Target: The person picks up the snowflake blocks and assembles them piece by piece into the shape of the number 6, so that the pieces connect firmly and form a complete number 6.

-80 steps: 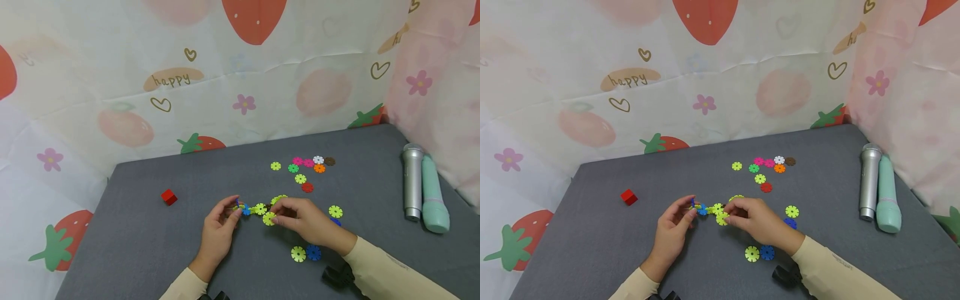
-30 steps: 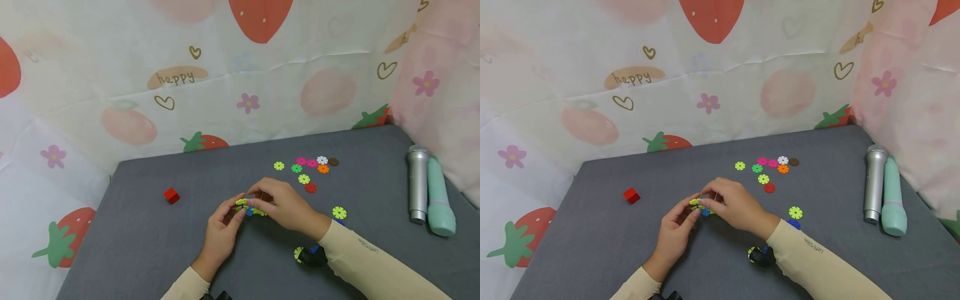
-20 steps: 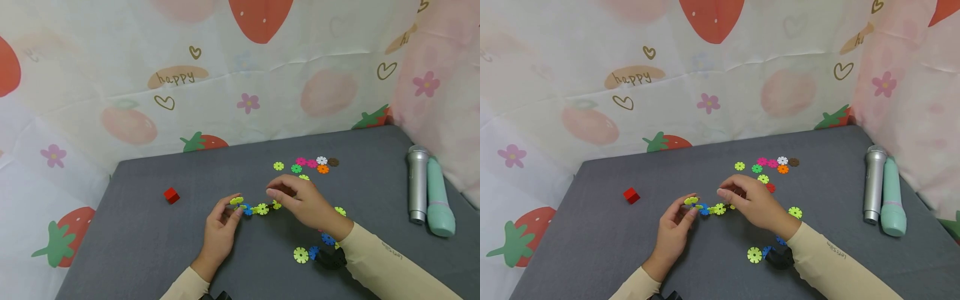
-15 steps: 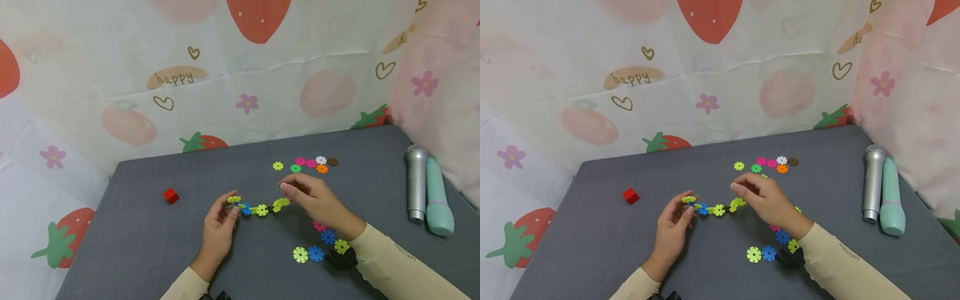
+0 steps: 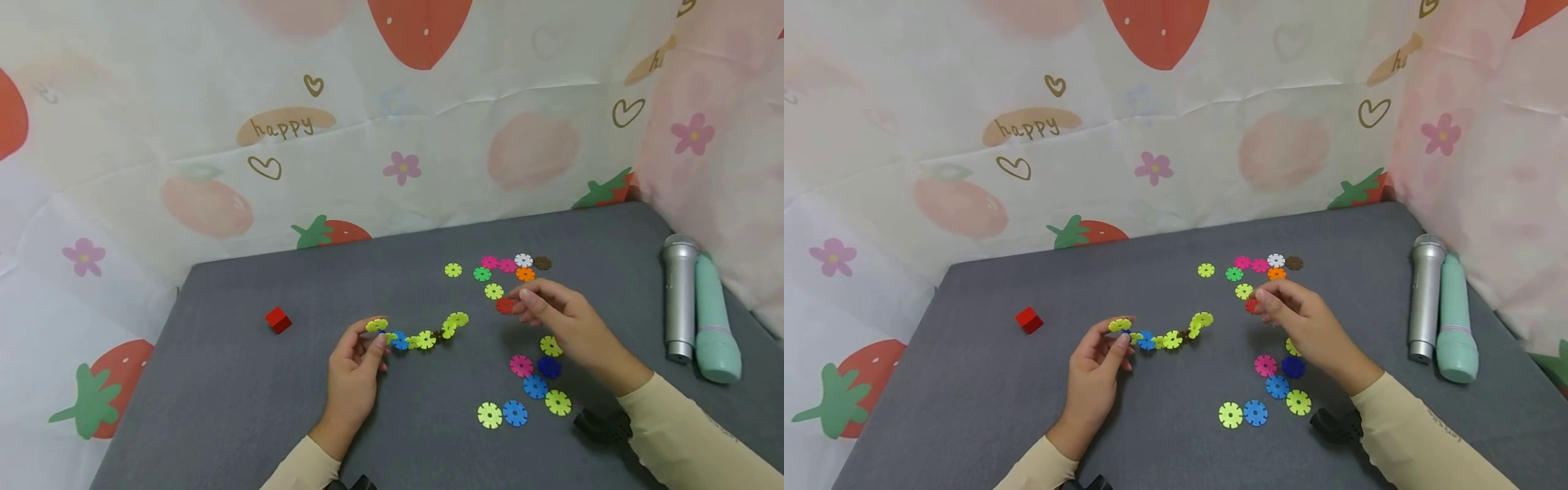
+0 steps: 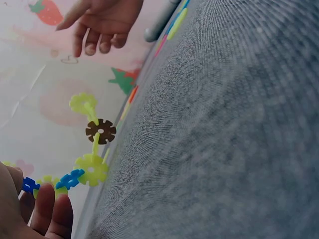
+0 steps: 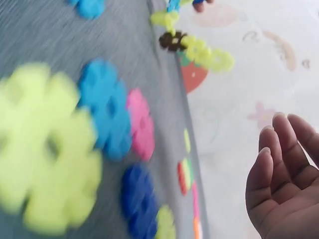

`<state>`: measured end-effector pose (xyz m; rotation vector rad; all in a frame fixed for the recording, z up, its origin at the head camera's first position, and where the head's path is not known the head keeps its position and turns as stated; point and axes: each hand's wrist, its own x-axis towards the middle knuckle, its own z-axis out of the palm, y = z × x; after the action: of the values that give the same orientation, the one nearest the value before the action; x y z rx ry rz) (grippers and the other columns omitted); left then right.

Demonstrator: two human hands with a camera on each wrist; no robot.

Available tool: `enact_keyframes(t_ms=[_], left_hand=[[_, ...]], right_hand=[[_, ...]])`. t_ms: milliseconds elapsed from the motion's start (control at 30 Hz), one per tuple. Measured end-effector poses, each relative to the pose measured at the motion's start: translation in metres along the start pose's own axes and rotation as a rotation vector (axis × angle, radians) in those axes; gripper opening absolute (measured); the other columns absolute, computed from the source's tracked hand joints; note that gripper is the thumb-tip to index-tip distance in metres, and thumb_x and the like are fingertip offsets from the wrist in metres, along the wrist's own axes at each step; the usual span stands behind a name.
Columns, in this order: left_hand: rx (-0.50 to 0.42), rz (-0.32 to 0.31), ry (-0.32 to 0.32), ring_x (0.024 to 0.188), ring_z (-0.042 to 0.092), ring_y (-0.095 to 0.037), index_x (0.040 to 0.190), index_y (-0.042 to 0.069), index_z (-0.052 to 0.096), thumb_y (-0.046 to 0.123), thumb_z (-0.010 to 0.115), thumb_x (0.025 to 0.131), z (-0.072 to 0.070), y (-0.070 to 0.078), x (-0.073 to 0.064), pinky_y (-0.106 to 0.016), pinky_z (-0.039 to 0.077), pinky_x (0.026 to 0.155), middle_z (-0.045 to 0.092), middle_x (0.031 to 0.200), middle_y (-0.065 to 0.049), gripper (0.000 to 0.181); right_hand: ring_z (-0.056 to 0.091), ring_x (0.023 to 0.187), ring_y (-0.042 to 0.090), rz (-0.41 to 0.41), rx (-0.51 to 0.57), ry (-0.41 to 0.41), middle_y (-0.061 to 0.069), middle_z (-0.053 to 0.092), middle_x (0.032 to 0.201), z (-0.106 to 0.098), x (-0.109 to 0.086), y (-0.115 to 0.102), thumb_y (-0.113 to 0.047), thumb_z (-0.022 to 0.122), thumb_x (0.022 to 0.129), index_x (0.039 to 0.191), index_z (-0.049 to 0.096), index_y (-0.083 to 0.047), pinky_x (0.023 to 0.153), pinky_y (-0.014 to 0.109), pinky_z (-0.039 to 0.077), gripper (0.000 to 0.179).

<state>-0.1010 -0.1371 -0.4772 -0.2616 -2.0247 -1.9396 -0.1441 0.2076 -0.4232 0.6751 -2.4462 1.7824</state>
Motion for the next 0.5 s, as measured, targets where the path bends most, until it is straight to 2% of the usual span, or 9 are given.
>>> enact_keyframes(t_ms=[200,367,500], left_hand=[[-0.022,0.019,0.006,0.081,0.066,-0.035,0.136,-0.001,0.067,-0.003,0.068,0.106,0.000,0.000,0.001,-0.029,0.059,0.065,0.066,0.120,-0.029,0.030],[-0.029,0.022,0.041,0.075,0.067,-0.032,0.128,-0.004,0.070,0.000,0.066,0.109,0.001,-0.002,0.001,-0.029,0.060,0.064,0.067,0.098,-0.026,0.020],[-0.019,0.026,0.061,0.074,0.068,-0.032,0.124,-0.004,0.071,0.002,0.063,0.111,0.001,-0.003,0.001,-0.030,0.061,0.064,0.068,0.091,-0.022,0.017]], right_hand=[[0.071,0.102,0.026,-0.013,0.024,0.015,0.021,0.070,0.114,-0.018,-0.009,0.020,-0.009,0.049,0.117,0.129,0.067,0.007,0.084,0.026,0.057,0.026],[0.070,0.103,0.021,0.017,-0.051,-0.010,0.020,0.070,0.118,-0.031,-0.013,0.033,-0.010,0.052,0.116,0.134,0.065,0.007,0.084,0.025,0.055,0.028],[0.066,0.107,0.019,0.084,-0.154,-0.113,0.014,0.069,0.126,-0.044,-0.015,0.040,-0.014,0.061,0.113,0.140,0.064,0.000,0.086,0.025,0.054,0.031]])
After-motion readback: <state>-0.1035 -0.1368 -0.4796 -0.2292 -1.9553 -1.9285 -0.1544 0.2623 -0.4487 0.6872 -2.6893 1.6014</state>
